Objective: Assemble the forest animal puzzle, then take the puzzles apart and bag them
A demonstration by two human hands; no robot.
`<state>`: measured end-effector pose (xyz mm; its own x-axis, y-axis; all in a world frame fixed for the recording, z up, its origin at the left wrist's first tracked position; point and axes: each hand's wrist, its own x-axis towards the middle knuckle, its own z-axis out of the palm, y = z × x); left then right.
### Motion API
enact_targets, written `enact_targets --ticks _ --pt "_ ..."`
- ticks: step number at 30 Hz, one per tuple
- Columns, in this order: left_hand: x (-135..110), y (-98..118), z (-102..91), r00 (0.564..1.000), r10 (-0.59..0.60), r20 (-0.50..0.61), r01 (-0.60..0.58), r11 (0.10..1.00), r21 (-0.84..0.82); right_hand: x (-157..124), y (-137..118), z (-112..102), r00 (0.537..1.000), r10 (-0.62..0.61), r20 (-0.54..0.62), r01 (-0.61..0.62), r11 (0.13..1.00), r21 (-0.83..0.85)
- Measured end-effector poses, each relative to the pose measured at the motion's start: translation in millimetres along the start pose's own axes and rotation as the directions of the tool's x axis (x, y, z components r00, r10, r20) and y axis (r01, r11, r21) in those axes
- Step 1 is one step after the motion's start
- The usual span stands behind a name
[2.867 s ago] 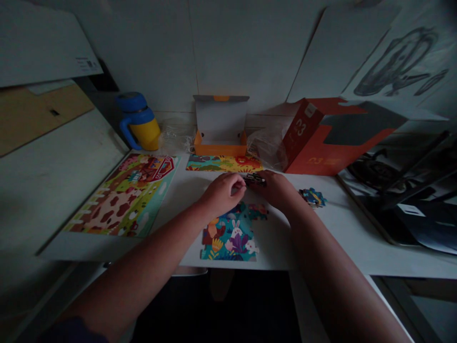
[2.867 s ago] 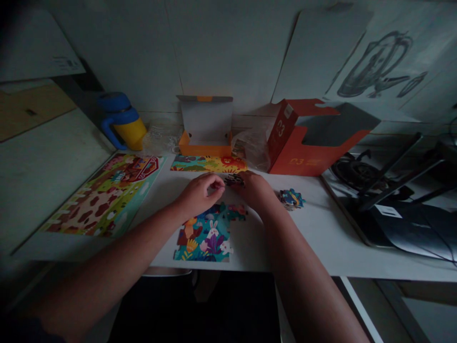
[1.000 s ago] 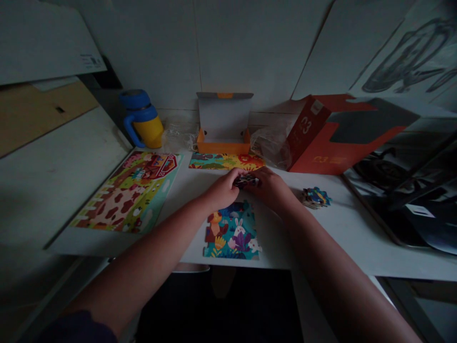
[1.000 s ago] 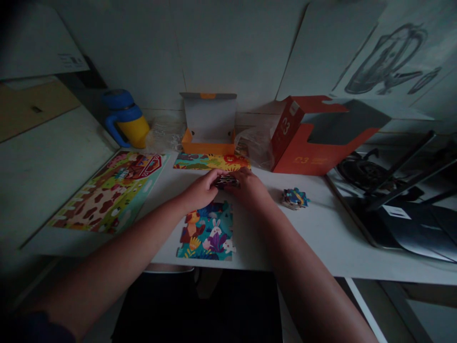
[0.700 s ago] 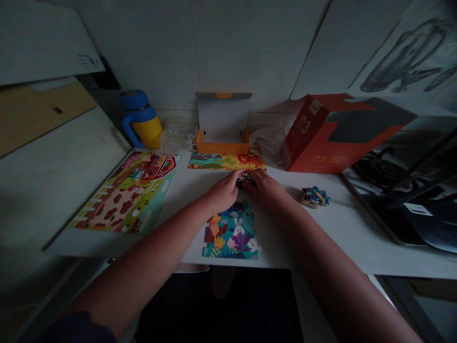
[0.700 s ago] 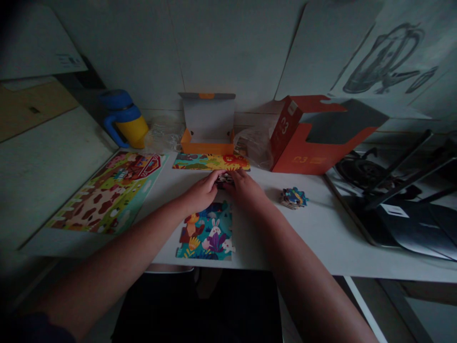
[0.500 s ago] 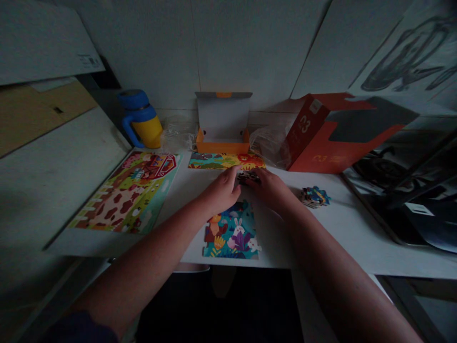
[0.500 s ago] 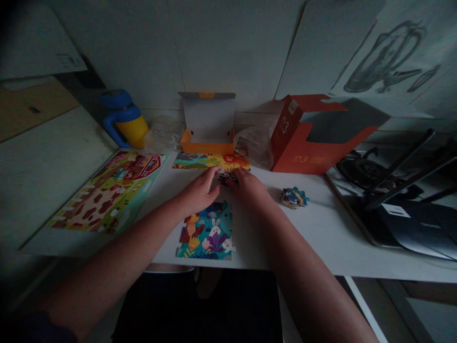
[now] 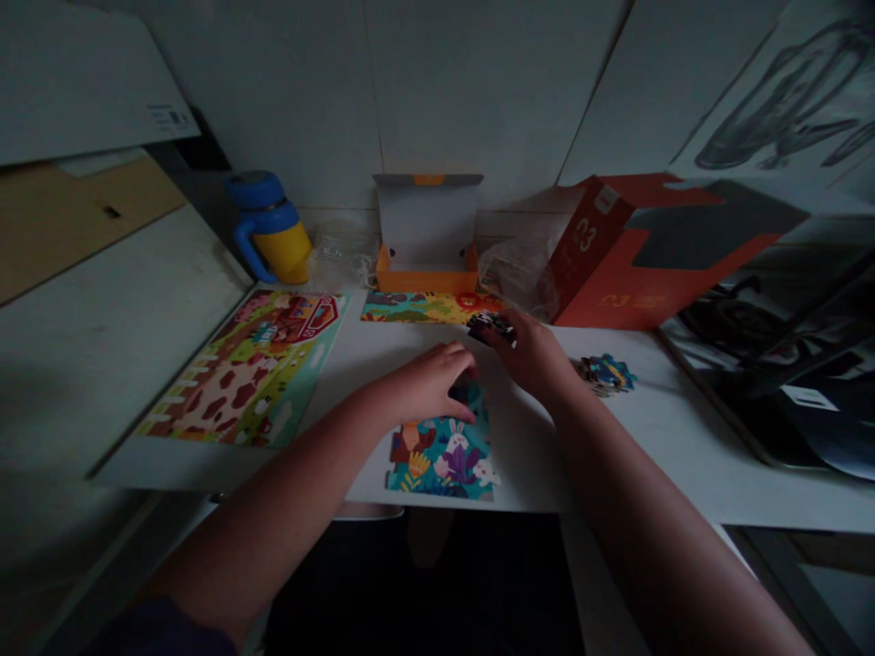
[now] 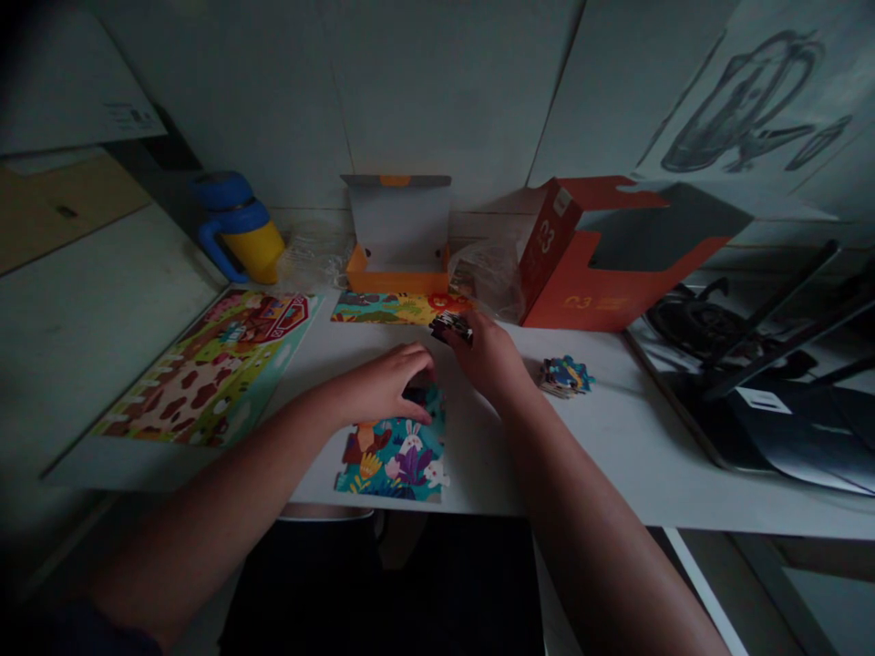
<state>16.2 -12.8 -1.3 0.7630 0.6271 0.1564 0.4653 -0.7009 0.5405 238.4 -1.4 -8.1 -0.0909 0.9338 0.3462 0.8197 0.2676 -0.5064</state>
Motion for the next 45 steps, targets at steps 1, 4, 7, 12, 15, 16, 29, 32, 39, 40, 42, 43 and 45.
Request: enact_targets --ticks 1,4,7,12,15,16,29,32,39,40,42,43,45 --pt "0 2 -0.5 1.000 -0.003 0.000 0.003 1.000 -0.024 0 0 0 1.000 0.001 -0.003 -0.001 1.000 0.002" --pt "-1 6 -1.4 0.999 -0.016 0.039 0.020 0.993 -0.115 0 -1 0 1.000 0.015 -0.006 -0.015 1.000 0.005" --pt "0 8 -0.1 0.994 -0.025 0.104 0.046 0.976 -0.211 -1 -3 -1 0.999 0.035 -0.012 -0.035 0.999 0.015" --pt "5 0 2.6 0.994 -0.107 0.031 0.111 0.923 -0.369 -2 0 -4 0.989 0.102 -0.109 -0.086 0.986 0.141" --pt "9 -9 0.3 0.972 -0.211 -0.106 0.170 0.937 -0.306 -2 5 -5 0.983 0.120 -0.141 -0.079 0.961 0.266" --pt "10 -12 -1.0 0.958 -0.242 -0.157 0.200 0.950 -0.239 -2 5 -5 0.985 0.112 -0.132 -0.068 0.951 0.300" --pt "14 -30 2.7 0.951 -0.180 -0.251 0.191 0.981 0.021 -5 -6 7 0.972 -0.208 0.110 0.183 0.963 0.200" --pt "12 -30 3.6 0.948 -0.187 -0.257 0.183 0.982 -0.040 -4 -4 9 0.974 -0.199 0.112 0.180 0.971 0.161" --pt "8 -27 7.2 0.946 -0.195 -0.258 0.157 0.975 -0.160 -4 -6 12 0.958 -0.239 0.158 0.227 0.970 0.092" --pt "8 -26 6.8 0.949 -0.189 -0.251 0.155 0.977 -0.148 -4 -6 12 0.959 -0.237 0.157 0.224 0.970 0.096" --pt "7 -23 3.1 0.950 -0.194 -0.243 0.171 0.979 -0.113 -5 -7 12 0.960 -0.227 0.163 0.214 0.972 0.096" --pt "5 -21 -0.6 0.948 -0.193 -0.252 0.176 0.980 -0.089 -5 -7 11 0.962 -0.218 0.164 0.205 0.974 0.094" --pt "2 -18 -11.0 0.951 -0.165 -0.262 0.166 0.986 -0.020 -4 -6 9 0.971 -0.185 0.154 0.175 0.982 0.077"
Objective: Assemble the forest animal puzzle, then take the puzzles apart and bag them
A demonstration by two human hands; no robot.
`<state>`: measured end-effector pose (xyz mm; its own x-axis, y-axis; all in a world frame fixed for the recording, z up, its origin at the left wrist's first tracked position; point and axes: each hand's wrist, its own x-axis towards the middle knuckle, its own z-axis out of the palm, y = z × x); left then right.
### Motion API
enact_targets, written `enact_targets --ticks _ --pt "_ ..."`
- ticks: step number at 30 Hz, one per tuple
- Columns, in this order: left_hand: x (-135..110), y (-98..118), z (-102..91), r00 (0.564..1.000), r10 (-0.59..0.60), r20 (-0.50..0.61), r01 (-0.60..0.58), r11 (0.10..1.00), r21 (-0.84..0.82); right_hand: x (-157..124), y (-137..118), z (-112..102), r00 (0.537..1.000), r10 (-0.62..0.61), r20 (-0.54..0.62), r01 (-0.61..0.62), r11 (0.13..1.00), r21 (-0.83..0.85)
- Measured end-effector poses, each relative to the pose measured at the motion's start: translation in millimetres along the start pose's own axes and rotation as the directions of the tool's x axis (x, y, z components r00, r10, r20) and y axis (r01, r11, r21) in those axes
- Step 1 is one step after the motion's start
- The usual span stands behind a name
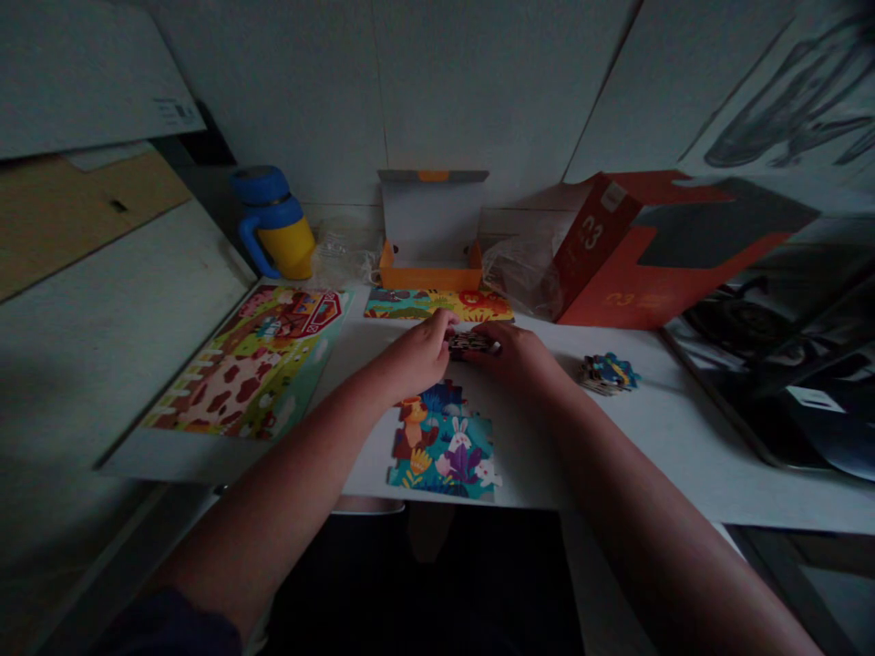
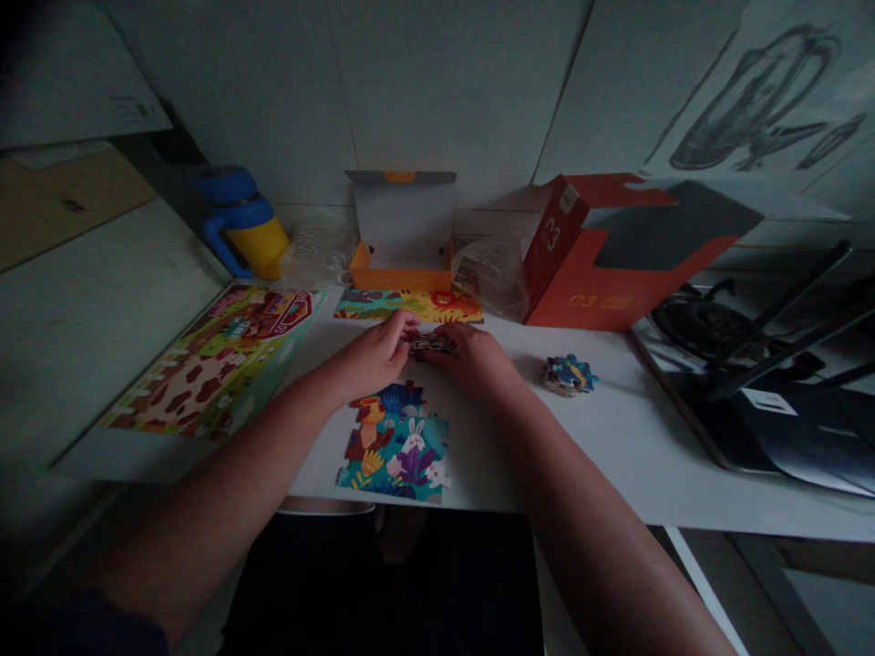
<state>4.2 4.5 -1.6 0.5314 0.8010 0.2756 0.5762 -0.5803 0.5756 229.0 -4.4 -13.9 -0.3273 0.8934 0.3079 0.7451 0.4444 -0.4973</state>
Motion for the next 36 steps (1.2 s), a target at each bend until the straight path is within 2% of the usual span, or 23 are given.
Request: enact_targets --ticks 1,3,6,8,13,17,23,27,33,36 --pt "-1 1 -6.5 0.999 0.023 0.025 -0.024 0.999 0.029 0 1 -1 1.000 0.022 -0.017 -0.022 1.000 -0.009" --pt "-4 1 -18.3 0.983 0.057 0.173 -0.067 0.996 0.053 0 4 -4 0.995 0.064 -0.071 -0.066 0.998 -0.026" --pt "-7 -1 -27.5 0.910 0.051 0.410 -0.073 0.997 0.038 1 10 -6 0.986 0.100 -0.134 -0.107 0.993 -0.052" --pt "-9 -2 -27.6 0.885 0.033 0.464 -0.062 0.997 0.048 0 12 -7 0.983 0.105 -0.153 -0.116 0.991 -0.062" --pt "-9 2 -24.6 0.860 -0.018 0.511 0.006 1.000 0.026 0 11 -4 0.984 0.084 -0.157 -0.093 0.994 -0.051" --pt "-11 7 -23.9 0.847 -0.048 0.529 0.090 0.994 -0.055 0 11 -3 0.984 0.083 -0.159 -0.089 0.995 -0.034" --pt "-13 9 -21.7 0.838 0.035 0.545 0.081 0.979 -0.188 -1 11 -2 0.983 0.092 -0.160 -0.096 0.995 -0.018" --pt "-12 10 -24.0 0.820 0.042 0.571 0.095 0.974 -0.208 -1 10 -2 0.983 0.099 -0.154 -0.100 0.995 0.000" --pt "-10 11 -30.5 0.771 -0.005 0.637 0.201 0.951 -0.237 -1 10 -3 0.984 0.114 -0.136 -0.114 0.993 0.004" --pt "-8 7 -26.9 0.773 -0.057 0.632 0.309 0.904 -0.296 0 7 -5 0.976 0.150 -0.158 -0.149 0.989 0.021"
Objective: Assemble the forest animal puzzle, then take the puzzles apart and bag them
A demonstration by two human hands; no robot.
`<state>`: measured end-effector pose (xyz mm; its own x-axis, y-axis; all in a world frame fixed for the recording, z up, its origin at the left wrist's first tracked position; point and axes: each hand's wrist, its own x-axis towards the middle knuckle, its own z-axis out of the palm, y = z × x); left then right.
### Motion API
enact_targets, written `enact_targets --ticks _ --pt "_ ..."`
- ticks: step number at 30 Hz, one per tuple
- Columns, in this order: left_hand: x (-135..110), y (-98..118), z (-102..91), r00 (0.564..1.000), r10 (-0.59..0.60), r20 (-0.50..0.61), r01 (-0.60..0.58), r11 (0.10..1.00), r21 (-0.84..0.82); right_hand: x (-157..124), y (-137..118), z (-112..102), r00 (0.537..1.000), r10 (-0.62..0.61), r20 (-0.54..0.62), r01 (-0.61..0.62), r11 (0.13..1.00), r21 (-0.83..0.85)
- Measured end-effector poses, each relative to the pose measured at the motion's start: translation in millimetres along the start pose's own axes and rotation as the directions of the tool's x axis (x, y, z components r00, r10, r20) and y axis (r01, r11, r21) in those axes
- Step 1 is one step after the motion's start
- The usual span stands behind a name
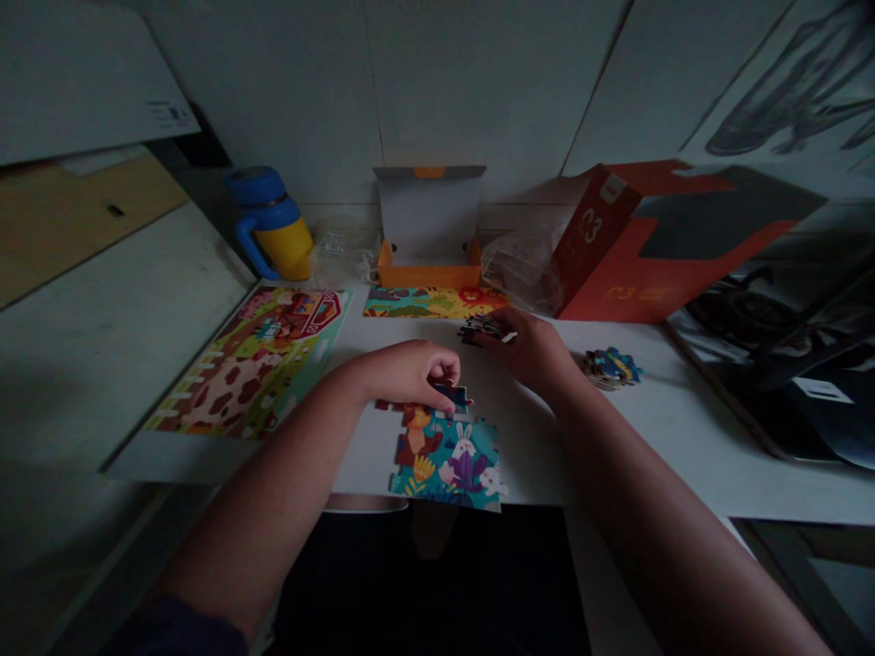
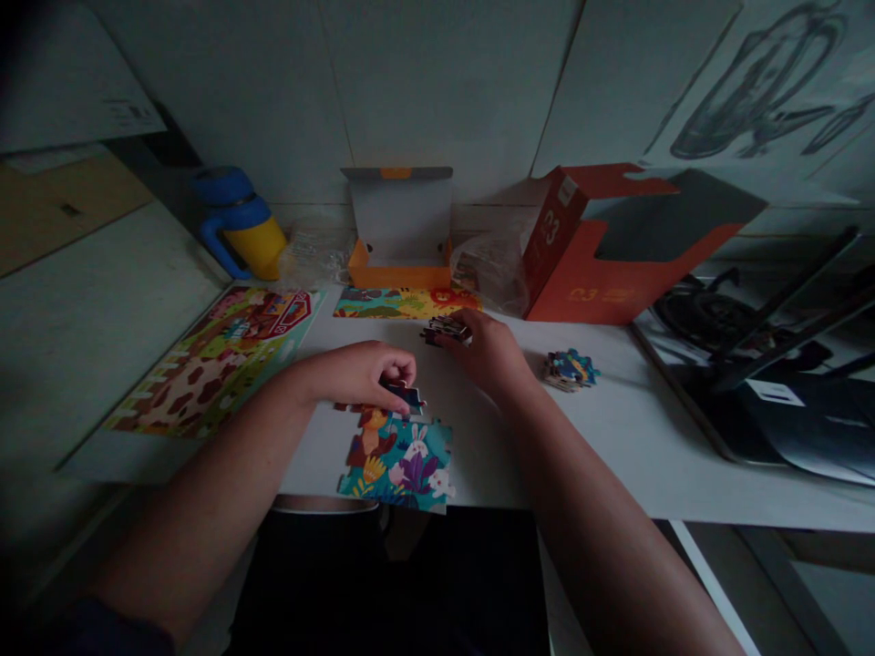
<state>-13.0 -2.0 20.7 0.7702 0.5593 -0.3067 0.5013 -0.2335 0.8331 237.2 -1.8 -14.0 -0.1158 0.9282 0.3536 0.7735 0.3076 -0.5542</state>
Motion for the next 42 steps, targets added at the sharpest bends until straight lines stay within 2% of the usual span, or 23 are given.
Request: enact_targets --ticks 3,5,7,9,12,15,19,22,25,28,32,36,39,41,42 --pt "12 -9 0.9 0.981 -0.050 -0.186 0.013 0.981 -0.194 0 -3 -4 0.993 0.102 -0.063 -0.096 0.991 0.094" --pt "22 -16 1.3 0.928 -0.115 -0.354 -0.010 0.943 -0.333 0 -5 -7 0.985 0.157 -0.078 -0.138 0.969 0.207" --pt "32 -21 1.6 0.857 -0.193 -0.477 -0.062 0.881 -0.468 0 -7 -10 0.985 0.161 -0.055 -0.133 0.932 0.338" --pt "38 -23 2.6 0.811 -0.238 -0.534 -0.133 0.814 -0.566 0 -9 -11 0.990 0.137 -0.017 -0.116 0.892 0.437" --pt "44 -26 6.3 0.801 -0.211 -0.560 -0.214 0.773 -0.597 -1 -14 -5 0.992 0.110 0.057 -0.124 0.860 0.495" --pt "47 -30 10.9 0.814 -0.100 -0.572 -0.246 0.833 -0.496 -3 -14 6 0.992 0.088 0.089 -0.120 0.866 0.485" --pt "49 -37 12.7 0.804 0.048 -0.593 -0.184 0.968 -0.170 -4 -9 16 0.993 0.110 0.043 -0.117 0.883 0.455" --pt "48 -38 11.0 0.809 0.120 -0.576 -0.160 0.987 -0.019 -4 -7 15 0.992 0.124 0.032 -0.125 0.889 0.441" --pt "44 -34 9.4 0.810 0.180 -0.558 -0.154 0.984 0.094 -4 -10 11 0.995 0.072 0.075 -0.094 0.930 0.354" --pt "39 -29 8.4 0.786 0.198 -0.585 -0.094 0.974 0.204 -4 -12 7 0.997 0.009 0.075 -0.028 0.966 0.257" --pt "33 -26 4.4 0.717 0.188 -0.671 -0.047 0.974 0.222 -4 -11 6 0.997 -0.017 0.075 0.005 0.989 0.150" --pt "23 -22 -8.6 0.699 0.120 -0.705 0.046 0.976 0.212 -4 -9 9 0.992 -0.057 0.112 0.054 0.998 0.030" --pt "7 -8 -18.6 0.674 0.092 -0.733 0.131 0.962 0.241 -4 -9 11 0.992 -0.069 0.108 0.071 0.997 -0.015" --pt "-11 4 -17.1 0.708 0.127 -0.695 0.120 0.948 0.295 -4 -9 12 0.991 -0.071 0.116 0.074 0.997 -0.021" --pt "-21 10 -12.2 0.759 0.137 -0.637 0.100 0.941 0.322 -4 -8 11 0.990 -0.070 0.124 0.073 0.997 -0.020"
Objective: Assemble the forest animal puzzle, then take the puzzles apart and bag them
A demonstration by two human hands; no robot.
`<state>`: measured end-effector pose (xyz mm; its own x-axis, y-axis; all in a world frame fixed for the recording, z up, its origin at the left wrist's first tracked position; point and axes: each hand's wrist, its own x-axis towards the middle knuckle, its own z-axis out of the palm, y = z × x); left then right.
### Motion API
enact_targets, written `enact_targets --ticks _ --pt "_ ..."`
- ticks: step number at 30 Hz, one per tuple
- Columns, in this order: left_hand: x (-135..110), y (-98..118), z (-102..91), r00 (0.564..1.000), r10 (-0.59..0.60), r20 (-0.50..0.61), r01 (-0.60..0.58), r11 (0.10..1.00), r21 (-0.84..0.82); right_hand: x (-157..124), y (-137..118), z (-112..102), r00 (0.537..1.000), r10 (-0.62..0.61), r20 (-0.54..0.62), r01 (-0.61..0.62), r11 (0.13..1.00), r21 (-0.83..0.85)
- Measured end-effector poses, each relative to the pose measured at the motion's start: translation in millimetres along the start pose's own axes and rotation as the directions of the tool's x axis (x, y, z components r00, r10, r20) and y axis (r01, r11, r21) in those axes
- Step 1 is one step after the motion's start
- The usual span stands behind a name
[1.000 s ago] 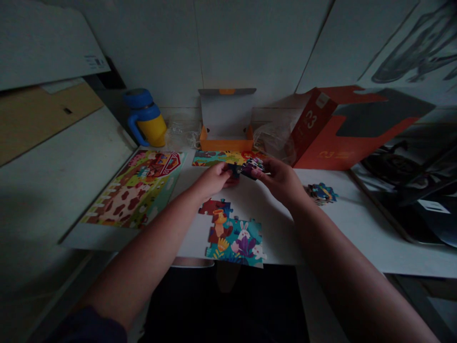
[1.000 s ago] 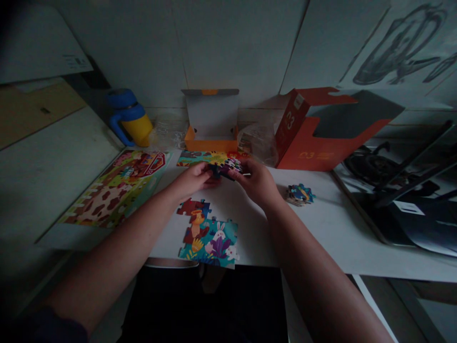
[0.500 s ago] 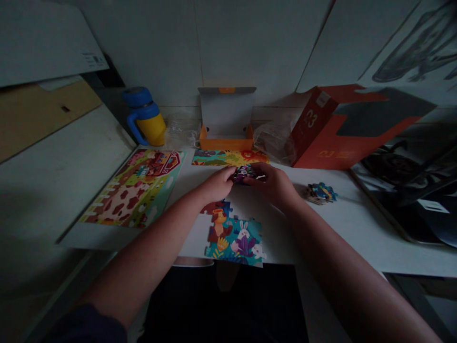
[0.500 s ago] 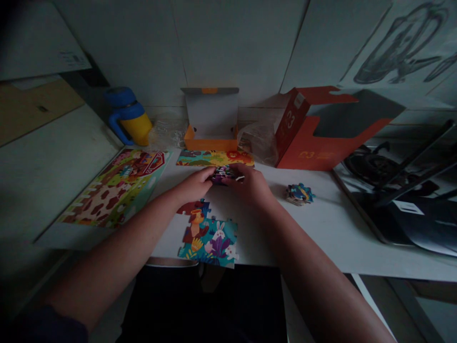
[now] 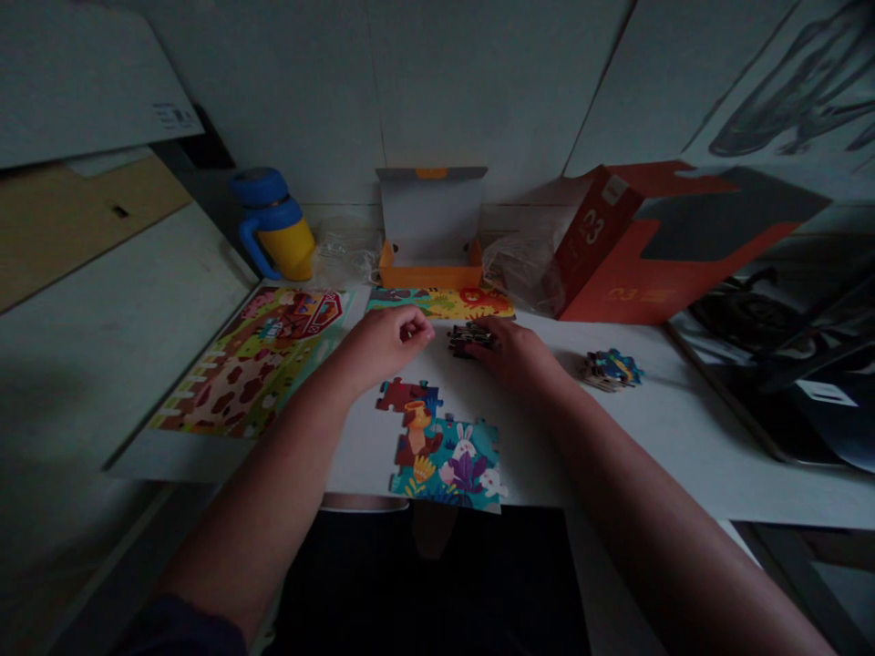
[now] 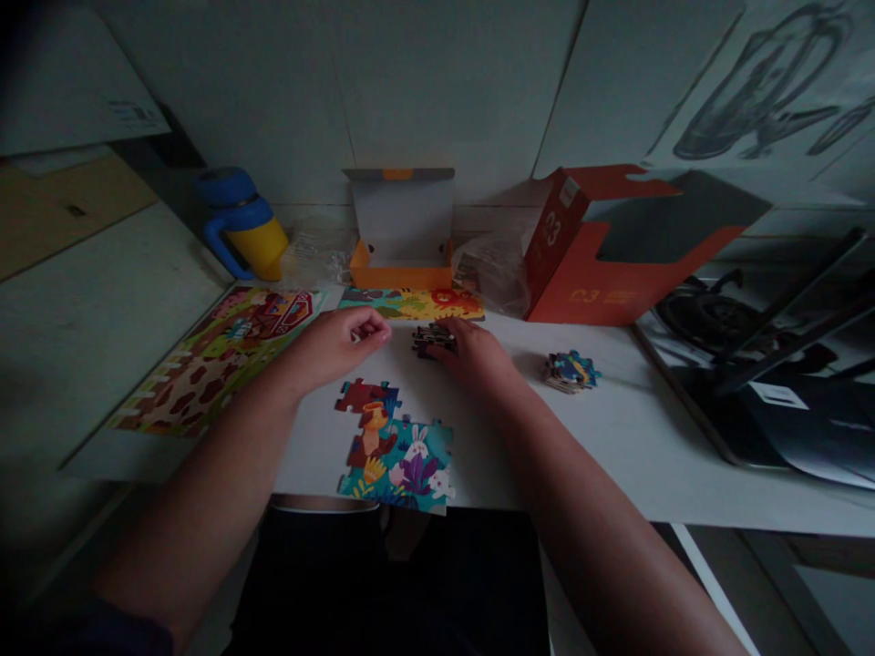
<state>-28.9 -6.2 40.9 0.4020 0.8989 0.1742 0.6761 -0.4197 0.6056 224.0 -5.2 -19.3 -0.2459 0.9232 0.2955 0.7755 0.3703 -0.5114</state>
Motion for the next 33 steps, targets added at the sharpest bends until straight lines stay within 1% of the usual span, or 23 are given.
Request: enact_targets --ticks 1,2,4,5,7,8,10,12,14,18,20,21,22,24,25,27,28,29,31,33 --pt "-13 6 -2.8 0.995 0.036 0.091 -0.036 0.999 -0.003 0 0 0 1.000 0.002 0.007 -0.002 1.000 0.002" --pt "-27 10 -3.5 0.978 0.085 0.191 -0.086 0.996 -0.001 1 0 -1 1.000 0.004 0.012 -0.005 1.000 0.003" --pt "-61 18 0.7 0.925 0.176 0.336 -0.189 0.982 0.007 1 0 -2 1.000 0.007 0.023 -0.007 1.000 0.002" --pt "-77 21 4.9 0.903 0.184 0.388 -0.208 0.978 0.019 1 0 -2 1.000 0.004 0.029 -0.004 1.000 0.000" --pt "-104 23 14.9 0.871 0.187 0.454 -0.237 0.970 0.053 2 -1 -3 0.999 -0.006 0.036 0.006 1.000 -0.006" --pt "-113 24 19.9 0.870 0.176 0.460 -0.240 0.967 0.084 2 -2 -4 0.999 -0.011 0.040 0.011 1.000 -0.007" --pt "-122 24 29.5 0.884 0.176 0.434 -0.259 0.956 0.140 2 -4 -5 0.999 -0.016 0.038 0.016 1.000 -0.004" --pt "-121 22 38.7 0.898 0.207 0.389 -0.296 0.937 0.184 2 -5 -6 1.000 -0.012 0.020 0.012 1.000 -0.002" --pt "-114 19 48.6 0.902 0.248 0.355 -0.339 0.915 0.221 2 -5 -6 1.000 -0.005 0.002 0.005 1.000 -0.012" --pt "-96 15 69.0 0.903 0.286 0.321 -0.380 0.880 0.286 0 -2 -5 0.999 0.010 0.038 -0.008 0.999 -0.051" --pt "-88 16 74.2 0.905 0.296 0.304 -0.385 0.873 0.298 0 0 -4 0.999 0.006 0.040 -0.004 0.998 -0.060" --pt "-85 16 73.8 0.905 0.304 0.297 -0.389 0.873 0.293 0 1 -5 1.000 0.004 0.025 -0.002 0.998 -0.062" --pt "-82 16 70.9 0.904 0.315 0.288 -0.394 0.875 0.280 0 2 -6 1.000 0.004 0.003 -0.003 0.998 -0.060" --pt "-75 15 57.0 0.914 0.321 0.249 -0.381 0.891 0.247 0 3 -8 0.998 0.019 -0.053 -0.022 0.999 -0.040" --pt "-72 13 46.6 0.925 0.311 0.217 -0.359 0.903 0.236 0 3 -10 0.996 0.033 -0.083 -0.035 0.999 -0.024" --pt "-64 6 22.8 0.960 0.244 0.135 -0.272 0.927 0.259 0 1 -13 0.990 0.059 -0.127 -0.057 0.998 0.018" --pt "-59 1 11.4 0.970 0.222 0.101 -0.242 0.926 0.289 0 -1 -14 0.988 0.071 -0.139 -0.065 0.997 0.045" --pt "-54 -4 1.8 0.973 0.211 0.093 -0.230 0.922 0.310 -1 -4 -15 0.986 0.087 -0.145 -0.076 0.994 0.078" --pt "-44 -13 -9.4 0.970 0.220 0.102 -0.241 0.921 0.305 -3 -12 -15 0.986 0.116 -0.116 -0.093 0.978 0.184" --pt "-34 -19 -9.1 0.964 0.217 0.153 -0.253 0.928 0.274 -5 -19 -14 0.992 0.115 -0.042 -0.096 0.945 0.312"
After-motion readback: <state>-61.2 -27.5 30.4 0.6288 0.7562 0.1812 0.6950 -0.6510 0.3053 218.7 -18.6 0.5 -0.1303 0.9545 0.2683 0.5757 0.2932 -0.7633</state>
